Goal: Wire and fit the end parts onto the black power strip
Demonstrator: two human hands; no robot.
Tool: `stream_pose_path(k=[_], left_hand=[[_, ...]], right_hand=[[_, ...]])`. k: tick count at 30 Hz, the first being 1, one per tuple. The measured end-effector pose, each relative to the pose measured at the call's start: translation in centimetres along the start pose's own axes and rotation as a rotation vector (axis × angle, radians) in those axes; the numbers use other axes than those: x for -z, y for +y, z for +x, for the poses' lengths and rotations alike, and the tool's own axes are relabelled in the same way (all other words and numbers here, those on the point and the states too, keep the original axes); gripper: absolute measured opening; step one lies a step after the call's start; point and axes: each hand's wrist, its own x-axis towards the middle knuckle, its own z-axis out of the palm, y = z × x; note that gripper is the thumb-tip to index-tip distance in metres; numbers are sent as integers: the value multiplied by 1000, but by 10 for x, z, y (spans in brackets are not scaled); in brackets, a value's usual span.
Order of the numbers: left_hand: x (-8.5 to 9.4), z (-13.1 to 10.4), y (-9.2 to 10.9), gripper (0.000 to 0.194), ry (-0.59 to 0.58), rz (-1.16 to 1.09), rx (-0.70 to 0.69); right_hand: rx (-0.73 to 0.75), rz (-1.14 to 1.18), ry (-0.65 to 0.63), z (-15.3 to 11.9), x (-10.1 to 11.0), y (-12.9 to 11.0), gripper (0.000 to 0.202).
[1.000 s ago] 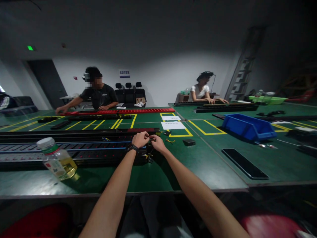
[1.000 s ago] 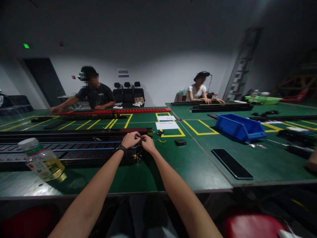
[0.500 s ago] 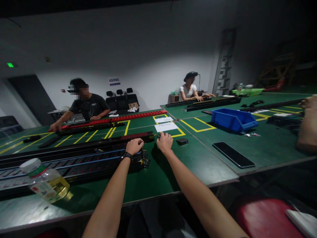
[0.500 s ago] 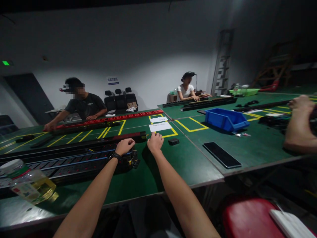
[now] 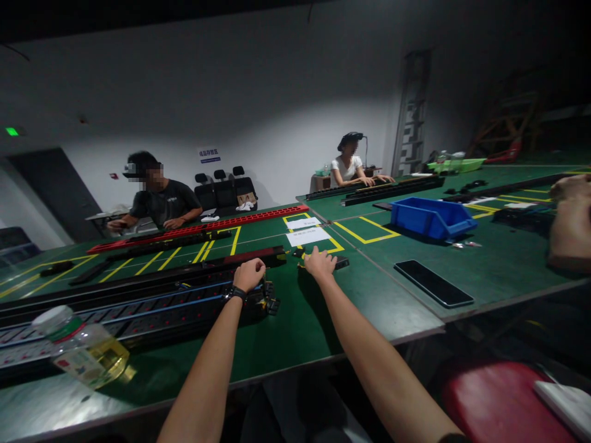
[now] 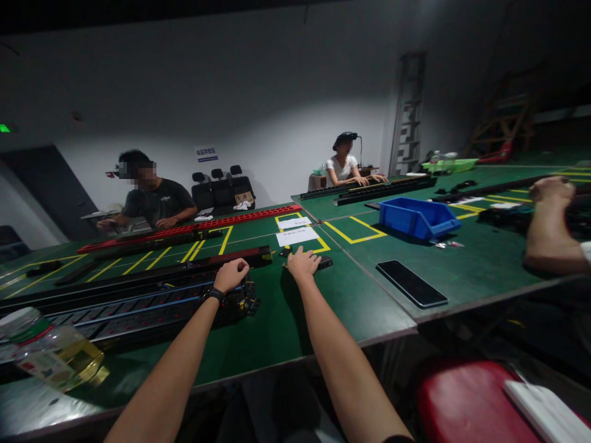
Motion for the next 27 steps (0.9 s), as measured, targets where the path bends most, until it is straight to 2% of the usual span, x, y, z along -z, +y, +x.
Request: stream_pose_path(k=[3, 8, 11, 14, 21, 24, 27], left_hand=[[0, -1, 0, 19, 2, -7, 5], [1, -1, 2, 18, 5, -13, 14], [2, -2, 2, 18, 4, -17, 17], [2, -3, 3, 18, 6, -19, 19], [2, -6, 5, 18, 11, -17, 14], [3, -7, 6, 19, 8, -16, 19], [4, -8, 8, 19, 5, -15, 26]], right_hand=[[39, 32, -34, 1, 1, -1, 49], [48, 82, 130, 4, 3, 3, 40], [-19, 38, 66, 8, 2, 11, 38], [-17, 4, 38, 11, 1, 18, 33], [-85, 8, 95, 16, -1, 24, 34], [-77, 21, 93, 18, -5, 29, 33], [-62, 37, 152, 18, -9, 33, 31]])
